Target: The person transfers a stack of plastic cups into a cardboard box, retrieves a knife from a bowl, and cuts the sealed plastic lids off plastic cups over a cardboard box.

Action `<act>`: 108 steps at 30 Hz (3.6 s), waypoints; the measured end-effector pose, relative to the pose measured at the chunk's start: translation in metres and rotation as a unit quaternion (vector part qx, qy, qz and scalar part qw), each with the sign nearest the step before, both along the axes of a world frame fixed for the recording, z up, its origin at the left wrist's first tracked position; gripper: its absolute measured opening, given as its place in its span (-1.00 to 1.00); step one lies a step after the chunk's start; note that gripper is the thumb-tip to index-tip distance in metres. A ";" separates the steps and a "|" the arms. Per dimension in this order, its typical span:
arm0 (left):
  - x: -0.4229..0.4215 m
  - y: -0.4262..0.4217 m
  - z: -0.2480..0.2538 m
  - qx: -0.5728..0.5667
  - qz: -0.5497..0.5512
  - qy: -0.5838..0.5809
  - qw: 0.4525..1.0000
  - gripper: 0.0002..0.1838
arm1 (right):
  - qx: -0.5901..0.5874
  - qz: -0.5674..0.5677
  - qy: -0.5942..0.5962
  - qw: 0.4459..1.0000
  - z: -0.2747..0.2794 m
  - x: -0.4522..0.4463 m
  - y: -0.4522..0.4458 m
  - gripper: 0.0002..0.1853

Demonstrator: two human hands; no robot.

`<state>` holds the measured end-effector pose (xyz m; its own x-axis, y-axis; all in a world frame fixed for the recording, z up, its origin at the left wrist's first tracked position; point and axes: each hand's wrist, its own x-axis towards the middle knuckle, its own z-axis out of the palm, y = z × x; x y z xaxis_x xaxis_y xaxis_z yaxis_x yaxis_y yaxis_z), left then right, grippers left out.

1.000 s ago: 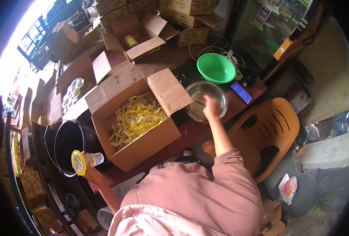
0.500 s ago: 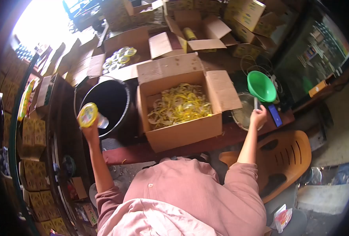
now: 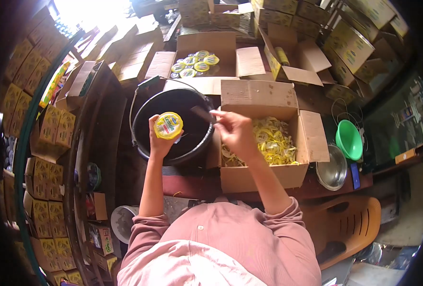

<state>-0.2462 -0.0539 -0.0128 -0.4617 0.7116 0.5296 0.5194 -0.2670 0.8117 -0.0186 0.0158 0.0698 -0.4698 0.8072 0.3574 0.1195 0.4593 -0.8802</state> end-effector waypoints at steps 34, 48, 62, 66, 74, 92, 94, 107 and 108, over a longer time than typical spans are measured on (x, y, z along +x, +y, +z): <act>0.010 -0.005 0.007 -0.045 -0.006 -0.029 0.999 -0.15 | 0.162 0.157 -0.138 0.965 0.004 -0.075 -0.016 -0.63; 0.007 -0.011 0.016 -0.085 0.005 -0.021 0.996 -0.16 | 0.163 0.181 -0.159 0.957 0.030 -0.030 0.013 -0.62; 0.006 -0.013 0.023 -0.116 -0.092 -0.086 0.985 -0.15 | 0.315 0.322 -0.140 0.882 0.013 -0.068 0.050 -0.56; 0.006 -0.013 0.022 -0.116 -0.096 -0.087 0.985 -0.15 | 0.320 0.325 -0.152 0.877 0.014 -0.069 0.051 -0.56; 0.006 -0.013 0.022 -0.119 -0.100 -0.093 0.983 -0.15 | 0.323 0.326 -0.157 0.874 0.012 -0.068 0.055 -0.56; 0.006 -0.013 0.019 -0.134 -0.101 -0.070 0.983 -0.13 | 0.359 0.321 -0.210 0.851 0.015 -0.064 0.057 -0.55; 0.005 -0.012 0.016 -0.122 -0.100 -0.073 0.985 -0.14 | 0.365 0.317 -0.210 0.850 0.013 -0.064 0.058 -0.57; 0.007 -0.012 0.023 -0.133 -0.095 -0.057 0.985 -0.16 | 0.411 0.300 -0.240 0.826 0.014 -0.067 0.058 -0.68; 0.007 -0.012 0.021 -0.135 -0.097 -0.067 0.984 -0.16 | 0.413 0.293 -0.248 0.826 0.013 -0.063 0.061 -0.68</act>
<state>-0.2395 -0.0661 0.0086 -0.3567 0.8991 0.2536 0.3644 -0.1160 0.9240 -0.0816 0.0769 0.0831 -0.9472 -0.0339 0.3189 -0.0851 0.9853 -0.1480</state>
